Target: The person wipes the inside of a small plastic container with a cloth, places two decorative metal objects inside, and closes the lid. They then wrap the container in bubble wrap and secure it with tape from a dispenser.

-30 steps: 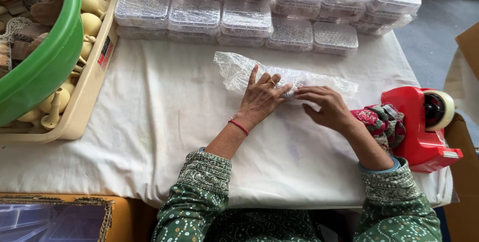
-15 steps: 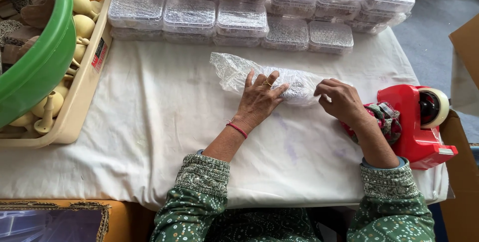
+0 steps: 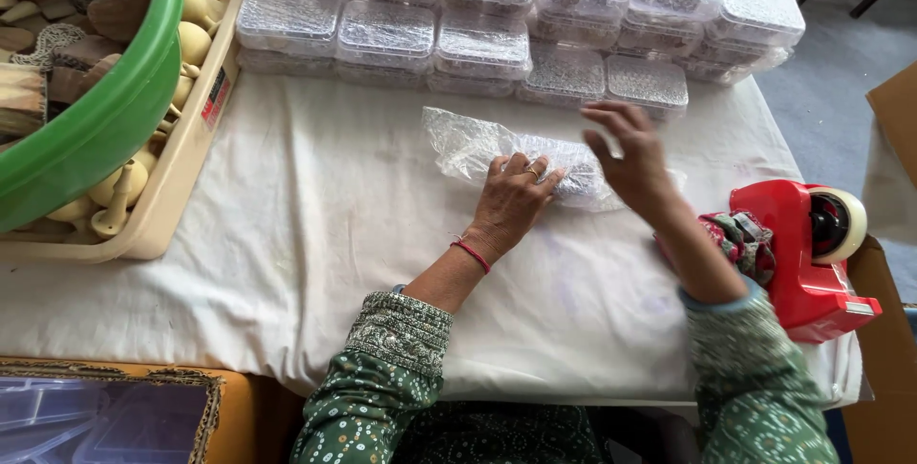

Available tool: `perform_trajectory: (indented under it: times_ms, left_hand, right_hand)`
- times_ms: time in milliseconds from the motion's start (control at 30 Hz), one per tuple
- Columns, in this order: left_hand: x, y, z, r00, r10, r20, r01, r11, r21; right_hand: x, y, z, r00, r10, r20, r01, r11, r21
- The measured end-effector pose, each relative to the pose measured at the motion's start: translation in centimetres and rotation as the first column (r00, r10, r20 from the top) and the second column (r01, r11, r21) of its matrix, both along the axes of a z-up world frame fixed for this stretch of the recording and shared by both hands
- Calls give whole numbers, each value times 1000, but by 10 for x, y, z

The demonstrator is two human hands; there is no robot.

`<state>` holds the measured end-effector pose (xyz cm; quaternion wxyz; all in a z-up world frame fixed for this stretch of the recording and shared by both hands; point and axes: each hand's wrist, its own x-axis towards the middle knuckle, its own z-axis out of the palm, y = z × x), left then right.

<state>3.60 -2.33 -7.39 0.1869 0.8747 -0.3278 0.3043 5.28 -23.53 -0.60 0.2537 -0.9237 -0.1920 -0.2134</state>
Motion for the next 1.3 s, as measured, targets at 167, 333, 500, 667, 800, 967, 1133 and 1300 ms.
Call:
perform_trajectory:
  times_ms: [167,333,500,667,800,967,1133,1300]
  left_hand:
    - [17,23,-2,999,-35,35,36,999,-34]
    - [84,74,-50,973,179,-149,-216,931,-294]
    - [71,111,1,871,160,-465,-348,868,-354]
    - [71,101,-11,925,191,-329,-267,942,-202]
    - [91,113,-47,809,171,-562,-448,799,-402]
    - [95,158,-36,721,59,-690,-632,463,-621]
    - [79,132,6,976,216,-2,-196,883,-426]
    - [37,73,39,994,108,20,-109,992,64]
  right_hand:
    - [33,24,-67,998,-41,-49,28,969,-245]
    - [18,33,-49,976,-69,-208,12,964,-264]
    - [21,30,-54,978,-64,-199,7,961,-277]
    - [19,31,-52,974,-80,-214,22,965,-261]
    - [20,30,-52,973,-73,-219,13,965,-261]
    - [19,31,-51,975,-60,-212,5,968,-250]
    - [20,30,-53,975,-65,-211,8,966,-260]
    - [18,32,-50,976,-74,-203,15,962,-274]
